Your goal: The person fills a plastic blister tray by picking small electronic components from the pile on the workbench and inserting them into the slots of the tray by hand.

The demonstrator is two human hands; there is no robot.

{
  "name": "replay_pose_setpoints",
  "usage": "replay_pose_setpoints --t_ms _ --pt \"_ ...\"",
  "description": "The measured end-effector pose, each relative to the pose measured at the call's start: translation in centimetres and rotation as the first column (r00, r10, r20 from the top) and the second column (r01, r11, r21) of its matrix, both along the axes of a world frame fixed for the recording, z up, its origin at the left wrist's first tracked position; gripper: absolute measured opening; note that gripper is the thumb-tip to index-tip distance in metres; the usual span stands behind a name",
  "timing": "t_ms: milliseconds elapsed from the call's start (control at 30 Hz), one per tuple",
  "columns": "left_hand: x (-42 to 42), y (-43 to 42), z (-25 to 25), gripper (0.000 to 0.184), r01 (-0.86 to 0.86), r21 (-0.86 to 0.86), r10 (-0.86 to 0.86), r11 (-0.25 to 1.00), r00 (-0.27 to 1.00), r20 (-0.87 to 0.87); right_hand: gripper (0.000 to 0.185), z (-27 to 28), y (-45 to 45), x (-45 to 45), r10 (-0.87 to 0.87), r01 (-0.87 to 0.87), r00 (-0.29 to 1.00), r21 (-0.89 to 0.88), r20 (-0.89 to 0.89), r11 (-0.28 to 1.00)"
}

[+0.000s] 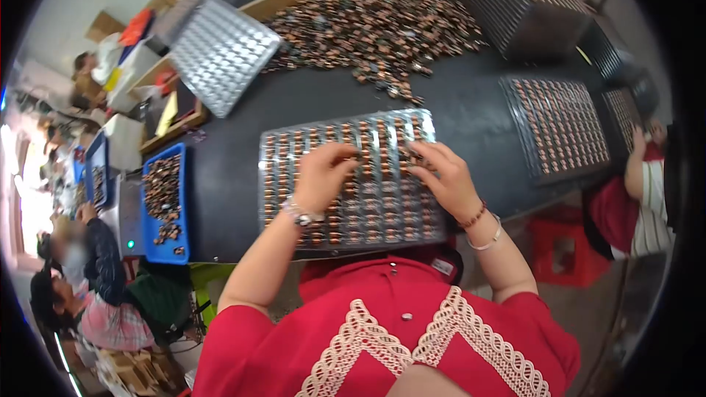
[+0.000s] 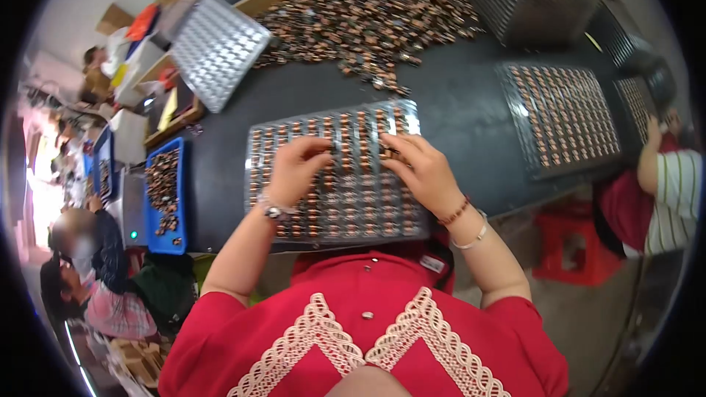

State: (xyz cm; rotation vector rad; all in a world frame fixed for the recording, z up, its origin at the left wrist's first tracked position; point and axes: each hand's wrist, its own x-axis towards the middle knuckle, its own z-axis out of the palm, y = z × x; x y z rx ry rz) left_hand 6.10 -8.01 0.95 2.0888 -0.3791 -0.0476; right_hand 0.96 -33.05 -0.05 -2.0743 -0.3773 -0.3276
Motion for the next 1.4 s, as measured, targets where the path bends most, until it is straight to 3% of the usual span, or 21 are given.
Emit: replay_pose_setpoints --t_ms 67,133,233,300,467,533,733,800,933,1000,1100,1133,1200,1333,1400 --pt "-0.5 0.4 0.2 0.019 0.009 0.008 -0.009 1.000 0.999 0.052 0.033 -0.9 -0.4 0.0 0.016 -0.016 1.000 -0.010 0.009 1.000" --pt "-1.5 0.0 2.0 0.020 0.028 0.139 -0.044 0.990 0.992 0.119 0.026 -0.8 -0.1 -0.1 -0.011 0.011 1.000 0.003 -0.023 1.000" --pt "-2.6 0.0 1.1 0.018 0.079 0.158 -0.091 0.984 0.993 0.075 0.021 -0.6 0.0 -0.1 -0.025 0.026 0.999 0.021 -0.035 0.999" --pt "-3.2 -0.4 0.9 0.018 0.135 0.261 -0.206 0.956 0.941 0.267 0.020 -0.5 0.2 -0.1 -0.012 0.015 0.999 0.063 -0.042 0.998" --pt "-4.0 -1.9 -0.2 0.015 0.110 0.382 -0.263 0.917 0.890 0.374 0.023 -0.7 0.1 0.1 0.028 -0.029 0.999 0.042 0.024 0.999" --pt "-4.6 -2.3 -0.3 0.017 0.012 0.498 -0.302 0.867 0.808 0.505 0.024 -0.8 0.3 0.1 0.027 -0.029 0.999 0.045 0.042 0.999" --pt "-5.5 -2.0 -0.3 0.025 -0.022 0.610 -0.366 0.792 0.783 0.503 0.025 -1.2 0.2 0.0 -0.061 0.058 0.998 0.092 0.028 0.994" --pt "-5.8 -1.9 -0.2 0.024 -0.039 0.639 -0.389 0.768 0.765 0.514 0.022 -1.4 -0.2 0.1 -0.034 0.035 0.998 -0.014 0.058 0.999" --pt "-6.1 -2.1 -0.6 0.025 -0.056 0.655 -0.393 0.753 0.760 0.518 0.019 -1.3 -0.3 0.1 -0.046 0.049 0.998 -0.091 0.030 0.995" --pt "-6.0 -2.3 -0.7 0.022 -0.034 0.630 -0.365 0.776 0.790 0.493 0.017 -1.6 -0.5 0.3 -0.039 0.095 0.969 -0.222 0.245 0.970" --pt "-4.5 -2.2 0.2 0.018 0.033 0.588 -0.318 0.808 0.865 0.389 0.017 -1.4 -0.7 -0.1 -0.026 0.116 0.959 -0.306 0.282 0.945" --pt "-3.4 -2.5 0.0 0.018 0.048 0.505 -0.254 0.862 0.902 0.348 0.017 -1.3 -0.7 -0.2 -0.027 0.117 0.959 -0.308 0.282 0.944" --pt "-0.4 -4.0 -0.1 0.018 0.001 0.370 -0.186 0.929 0.865 0.465 0.014 -0.9 -0.7 -0.4 -0.032 0.128 0.962 -0.348 0.270 0.929" --pt "3.5 -6.2 -2.2 0.019 0.001 0.329 -0.173 0.944 0.853 0.492 0.013 -0.3 -0.6 -0.9 -0.002 0.080 0.969 -0.308 0.246 0.948" --pt "4.2 -6.1 -2.6 0.021 0.084 0.328 -0.219 0.941 0.890 0.401 0.012 -0.3 -0.1 -1.1 0.047 -0.003 0.979 -0.215 0.199 0.977"
